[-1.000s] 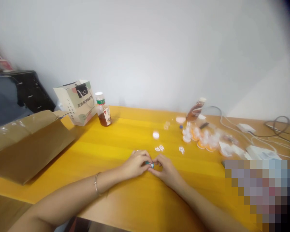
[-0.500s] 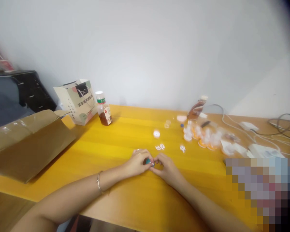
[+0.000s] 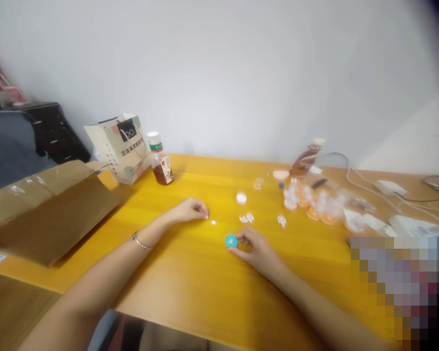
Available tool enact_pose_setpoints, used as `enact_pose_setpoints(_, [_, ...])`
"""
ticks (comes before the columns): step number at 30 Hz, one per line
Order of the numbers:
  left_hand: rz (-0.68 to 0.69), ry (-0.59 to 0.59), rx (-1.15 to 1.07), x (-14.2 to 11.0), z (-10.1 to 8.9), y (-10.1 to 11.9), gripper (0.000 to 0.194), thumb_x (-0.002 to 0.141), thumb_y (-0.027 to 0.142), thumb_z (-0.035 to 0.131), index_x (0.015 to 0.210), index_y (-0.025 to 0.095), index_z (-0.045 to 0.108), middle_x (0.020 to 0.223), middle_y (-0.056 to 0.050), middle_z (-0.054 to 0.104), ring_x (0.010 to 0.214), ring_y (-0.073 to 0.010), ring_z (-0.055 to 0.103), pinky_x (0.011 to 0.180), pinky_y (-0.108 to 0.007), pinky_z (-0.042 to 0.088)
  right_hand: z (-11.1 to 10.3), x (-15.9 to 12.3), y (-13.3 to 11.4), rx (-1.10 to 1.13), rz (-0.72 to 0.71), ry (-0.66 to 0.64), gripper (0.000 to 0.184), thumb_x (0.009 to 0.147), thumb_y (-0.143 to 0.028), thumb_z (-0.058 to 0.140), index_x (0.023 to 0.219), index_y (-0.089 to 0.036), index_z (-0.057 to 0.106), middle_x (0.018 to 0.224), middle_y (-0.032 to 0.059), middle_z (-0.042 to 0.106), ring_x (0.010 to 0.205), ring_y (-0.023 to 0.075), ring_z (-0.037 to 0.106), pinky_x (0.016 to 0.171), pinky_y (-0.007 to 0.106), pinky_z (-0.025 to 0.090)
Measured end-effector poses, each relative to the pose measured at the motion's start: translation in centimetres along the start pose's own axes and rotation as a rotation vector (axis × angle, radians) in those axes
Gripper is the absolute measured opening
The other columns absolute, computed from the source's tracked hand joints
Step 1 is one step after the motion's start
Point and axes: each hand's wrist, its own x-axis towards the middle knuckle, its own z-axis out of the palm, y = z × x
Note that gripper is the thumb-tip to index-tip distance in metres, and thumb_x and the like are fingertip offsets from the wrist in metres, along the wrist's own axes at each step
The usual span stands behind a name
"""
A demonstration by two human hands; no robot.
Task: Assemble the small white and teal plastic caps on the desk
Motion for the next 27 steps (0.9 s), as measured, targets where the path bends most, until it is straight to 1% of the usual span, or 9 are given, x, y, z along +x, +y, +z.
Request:
enact_pose_setpoints(2, [0.015, -0.032, 0.049, -0.1, 0.2, 0.1, 0.016, 0.069, 0.024, 0.062, 0.076, 0.010, 0.065, 0.071, -0.002, 0.065, 0.063, -0.0100, 0.057, 0.062, -0.020, 0.042, -0.2, 0.0, -0.1, 0.007, -0.006, 0.003, 0.011, 0.072, -0.027, 0.062, 0.075, -0.020, 0.054, 0.072, 0.0011, 0.055, 0.067, 0.0157, 0.052, 0.060, 0.028, 0.042])
enact_pose_setpoints(5, [0.045, -0.029, 0.124, -0.3, 0.8, 0.5, 0.015, 0.071, 0.022, 0.059, 0.077, 0.011, 0.066, 0.072, -0.002, 0.066, 0.064, -0.0104, 0.057, 0.061, -0.019, 0.041, -0.3, 0.0, -0.3, 0.014, -0.008, 0.012, 0.010, 0.072, -0.027, 0.062, 0.077, -0.020, 0.056, 0.072, 0.0011, 0.054, 0.066, 0.0151, 0.052, 0.060, 0.027, 0.042])
enact_pose_setpoints(12, [0.119, 0.074, 0.236, -0.4, 2.1, 1.0, 0.015, 0.073, 0.026, 0.060, 0.079, 0.012, 0.063, 0.077, -0.003, 0.065, 0.068, -0.0118, 0.058, 0.063, -0.020, 0.043, -0.3, 0.0, -0.2, 0.025, -0.007, 0.002, 0.011, 0.072, -0.026, 0.061, 0.081, -0.019, 0.059, 0.072, 0.0016, 0.054, 0.067, 0.0150, 0.052, 0.060, 0.026, 0.043])
enact_pose_setpoints(14, [0.221, 0.099, 0.247, -0.8, 2.9, 1.8, 0.017, 0.077, 0.029, 0.058, 0.083, 0.013, 0.061, 0.082, -0.004, 0.064, 0.074, -0.0119, 0.058, 0.068, -0.021, 0.043, -0.3, 0.1, -0.2, 0.028, -0.006, -0.001, 0.011, 0.072, -0.025, 0.061, 0.081, -0.019, 0.059, 0.072, 0.0017, 0.054, 0.067, 0.0150, 0.051, 0.060, 0.026, 0.043])
enact_pose_setpoints(16, [0.368, 0.075, 0.326, -1.3, 4.0, 2.7, 0.018, 0.081, 0.030, 0.054, 0.088, 0.015, 0.060, 0.087, -0.004, 0.062, 0.079, -0.0118, 0.057, 0.071, -0.022, 0.042, -0.4, 0.1, -0.1, 0.028, -0.008, -0.003, 0.011, 0.073, -0.025, 0.062, 0.081, -0.019, 0.059, 0.072, 0.0016, 0.054, 0.067, 0.0150, 0.051, 0.060, 0.027, 0.043])
enact_pose_setpoints(18, [0.509, 0.048, 0.486, -1.8, 5.1, 3.3, 0.018, 0.084, 0.032, 0.051, 0.091, 0.018, 0.059, 0.090, -0.003, 0.061, 0.083, -0.0124, 0.055, 0.075, -0.024, 0.038, -0.4, 0.1, -0.1, 0.030, -0.015, -0.011, 0.012, 0.073, -0.025, 0.061, 0.083, -0.019, 0.060, 0.072, 0.0017, 0.053, 0.068, 0.0153, 0.051, 0.061, 0.027, 0.043])
enact_pose_setpoints(21, [0.649, 0.081, 0.767, -2.0, 6.5, 3.2, 0.020, 0.089, 0.032, 0.043, 0.092, 0.019, 0.058, 0.089, -0.003, 0.062, 0.084, -0.0133, 0.053, 0.074, -0.027, 0.033, -0.5, 0.1, 0.0, 0.039, -0.031, -0.037, 0.014, 0.074, -0.025, 0.061, 0.086, -0.019, 0.060, 0.072, 0.0019, 0.053, 0.069, 0.0154, 0.051, 0.061, 0.027, 0.043])
enact_pose_setpoints(24, [0.765, 0.144, 0.964, -1.8, 7.0, 2.7, 0.022, 0.092, 0.027, 0.037, 0.087, 0.018, 0.057, 0.087, -0.003, 0.062, 0.080, -0.0129, 0.052, 0.069, -0.029, 0.030, -0.6, 0.2, 0.2, 0.050, -0.038, -0.050, 0.015, 0.074, -0.024, 0.061, 0.088, -0.019, 0.060, 0.073, 0.0019, 0.053, 0.069, 0.0152, 0.051, 0.062, 0.027, 0.044])
enact_pose_setpoints(27, [0.864, 0.176, 1.081, -1.8, 7.0, 2.5, 0.020, 0.092, 0.022, 0.037, 0.089, 0.018, 0.056, 0.086, -0.003, 0.061, 0.076, -0.0124, 0.050, 0.068, -0.029, 0.030, -0.8, 0.2, 0.1, 0.062, -0.041, -0.055, 0.015, 0.073, -0.023, 0.061, 0.087, -0.019, 0.059, 0.073, 0.0019, 0.053, 0.068, 0.0150, 0.050, 0.062, 0.027, 0.044])
